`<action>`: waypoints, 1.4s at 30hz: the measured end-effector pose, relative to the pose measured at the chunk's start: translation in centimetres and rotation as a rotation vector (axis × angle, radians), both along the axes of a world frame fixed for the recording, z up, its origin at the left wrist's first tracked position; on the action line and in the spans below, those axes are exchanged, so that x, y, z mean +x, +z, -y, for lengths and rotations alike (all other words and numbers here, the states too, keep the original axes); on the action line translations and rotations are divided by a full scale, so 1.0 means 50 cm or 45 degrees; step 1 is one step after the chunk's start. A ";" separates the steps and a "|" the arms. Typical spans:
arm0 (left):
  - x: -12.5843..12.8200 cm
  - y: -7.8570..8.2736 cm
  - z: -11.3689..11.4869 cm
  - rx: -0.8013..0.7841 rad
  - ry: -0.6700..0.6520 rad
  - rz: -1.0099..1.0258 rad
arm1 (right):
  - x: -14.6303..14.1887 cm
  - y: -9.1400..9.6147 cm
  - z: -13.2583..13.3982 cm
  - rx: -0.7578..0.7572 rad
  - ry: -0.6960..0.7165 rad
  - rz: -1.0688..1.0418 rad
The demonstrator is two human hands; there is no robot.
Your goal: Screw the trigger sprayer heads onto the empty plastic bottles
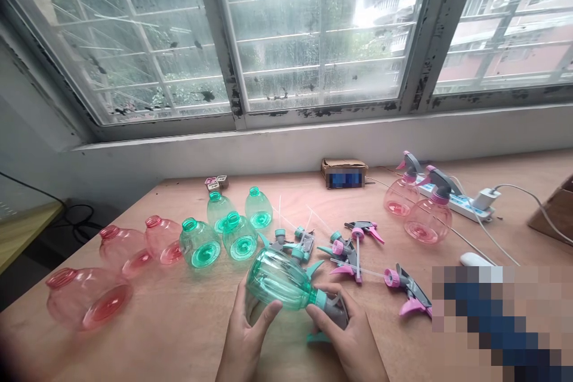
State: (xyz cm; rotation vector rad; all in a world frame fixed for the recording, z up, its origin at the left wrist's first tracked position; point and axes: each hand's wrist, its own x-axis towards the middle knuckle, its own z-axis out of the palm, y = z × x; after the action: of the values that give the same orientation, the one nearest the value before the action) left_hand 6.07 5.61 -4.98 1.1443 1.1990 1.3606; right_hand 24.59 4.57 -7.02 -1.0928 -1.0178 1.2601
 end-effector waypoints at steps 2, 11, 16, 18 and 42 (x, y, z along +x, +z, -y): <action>-0.002 -0.001 -0.001 0.005 0.007 -0.015 | 0.004 -0.002 -0.002 -0.004 0.028 0.012; -0.007 -0.011 -0.003 -0.007 0.092 -0.028 | -0.016 0.017 0.008 0.034 -0.051 -0.027; -0.010 -0.009 -0.004 -0.037 0.188 -0.072 | -0.016 0.010 0.006 0.066 -0.062 0.025; -0.011 -0.011 -0.006 -0.046 0.209 -0.060 | -0.013 0.007 0.005 0.070 -0.021 0.058; -0.002 -0.024 -0.003 0.003 0.136 0.094 | -0.008 0.009 0.007 0.025 0.042 0.050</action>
State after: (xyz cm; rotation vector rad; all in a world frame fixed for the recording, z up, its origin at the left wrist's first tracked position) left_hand 5.98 5.76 -6.18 1.0349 1.2199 1.4719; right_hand 24.17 4.21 -6.58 -1.0937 -1.0795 1.2570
